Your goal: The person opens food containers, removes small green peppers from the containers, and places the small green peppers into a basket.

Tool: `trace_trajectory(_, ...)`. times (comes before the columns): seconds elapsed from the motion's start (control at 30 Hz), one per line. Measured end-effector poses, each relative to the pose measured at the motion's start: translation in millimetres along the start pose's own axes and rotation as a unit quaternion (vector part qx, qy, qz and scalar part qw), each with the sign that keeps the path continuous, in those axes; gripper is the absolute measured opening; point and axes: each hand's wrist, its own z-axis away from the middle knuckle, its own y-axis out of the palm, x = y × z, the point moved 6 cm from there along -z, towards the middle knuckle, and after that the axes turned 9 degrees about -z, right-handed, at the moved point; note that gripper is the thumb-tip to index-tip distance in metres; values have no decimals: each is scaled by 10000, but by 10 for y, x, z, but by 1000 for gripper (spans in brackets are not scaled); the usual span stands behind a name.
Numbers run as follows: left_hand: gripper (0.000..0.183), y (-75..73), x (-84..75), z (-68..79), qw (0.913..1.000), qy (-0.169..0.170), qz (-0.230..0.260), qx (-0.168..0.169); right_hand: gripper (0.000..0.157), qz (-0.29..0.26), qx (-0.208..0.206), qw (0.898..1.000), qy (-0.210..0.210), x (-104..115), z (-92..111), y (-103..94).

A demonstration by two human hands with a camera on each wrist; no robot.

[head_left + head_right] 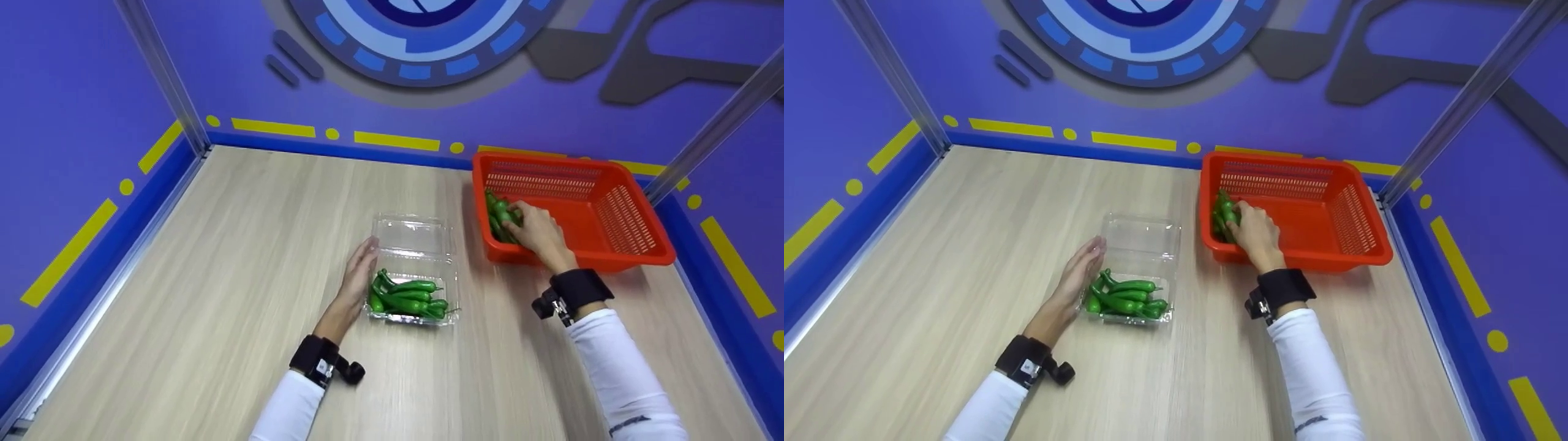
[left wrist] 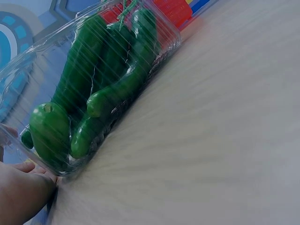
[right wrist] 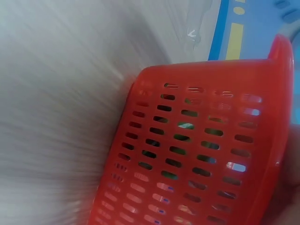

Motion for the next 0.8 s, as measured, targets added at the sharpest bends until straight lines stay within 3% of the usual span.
trace_trajectory(0.23, 60, -3, -28, -7, 10000, 20, -45, -19, 39, -47, -516, 9981, -337, 177, 39, -127)
trace_trajectory(0.53, 60, 0, -54, -45, 9998, 176, 55, -104, 26, -290, -1400, 9838, -1083, 695, 185, -324)
trace_trajectory(0.8, 62, 0, -13, 3, 9999, 33, 51, -98, 21, -542, -1426, 9755, -1588, 1072, 371, -266)
